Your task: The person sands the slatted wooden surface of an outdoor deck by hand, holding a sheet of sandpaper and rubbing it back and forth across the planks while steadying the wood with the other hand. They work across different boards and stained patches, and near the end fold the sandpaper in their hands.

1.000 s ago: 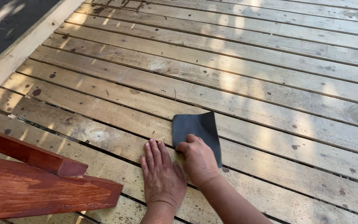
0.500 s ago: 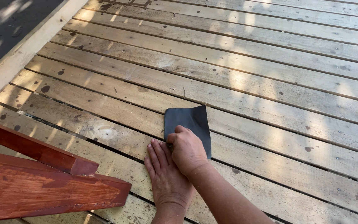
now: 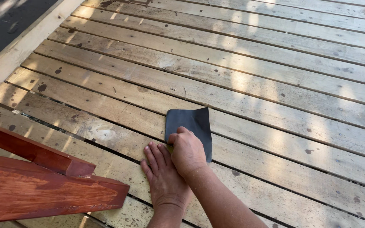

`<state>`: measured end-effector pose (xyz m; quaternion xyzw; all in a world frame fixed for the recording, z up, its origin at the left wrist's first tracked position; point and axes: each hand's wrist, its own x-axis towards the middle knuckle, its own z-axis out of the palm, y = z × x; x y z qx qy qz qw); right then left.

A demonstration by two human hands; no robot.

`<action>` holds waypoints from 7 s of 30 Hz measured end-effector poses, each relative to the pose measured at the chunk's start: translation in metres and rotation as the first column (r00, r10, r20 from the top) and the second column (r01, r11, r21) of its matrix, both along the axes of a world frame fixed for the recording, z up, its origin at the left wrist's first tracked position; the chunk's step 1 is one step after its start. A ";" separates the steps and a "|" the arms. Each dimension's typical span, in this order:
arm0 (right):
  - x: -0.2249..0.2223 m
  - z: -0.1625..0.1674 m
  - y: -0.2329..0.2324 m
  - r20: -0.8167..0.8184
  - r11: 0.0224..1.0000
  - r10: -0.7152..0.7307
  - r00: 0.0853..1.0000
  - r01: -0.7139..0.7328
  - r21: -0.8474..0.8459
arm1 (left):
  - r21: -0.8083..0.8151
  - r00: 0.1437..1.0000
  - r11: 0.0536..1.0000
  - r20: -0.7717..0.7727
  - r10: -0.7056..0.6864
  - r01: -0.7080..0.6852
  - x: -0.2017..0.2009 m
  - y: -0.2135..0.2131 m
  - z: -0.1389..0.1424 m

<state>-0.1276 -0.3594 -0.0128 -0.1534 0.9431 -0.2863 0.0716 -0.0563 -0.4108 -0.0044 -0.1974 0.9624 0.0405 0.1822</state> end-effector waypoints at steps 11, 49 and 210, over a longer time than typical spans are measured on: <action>0.060 0.001 0.208 -0.023 0.982 -0.143 0.990 0.144 0.118 | -0.007 0.925 0.999 -0.376 0.048 -0.054 0.005 0.001 -0.028; 0.070 0.003 0.232 -0.246 0.994 -0.074 0.966 0.093 0.066 | -0.095 0.949 0.994 -0.315 0.012 -0.044 0.005 -0.001 -0.026; 0.245 -0.036 0.359 -0.206 0.531 -0.834 0.512 0.846 -0.046 | 0.413 0.646 0.507 -0.586 -0.489 0.757 0.074 0.239 -0.003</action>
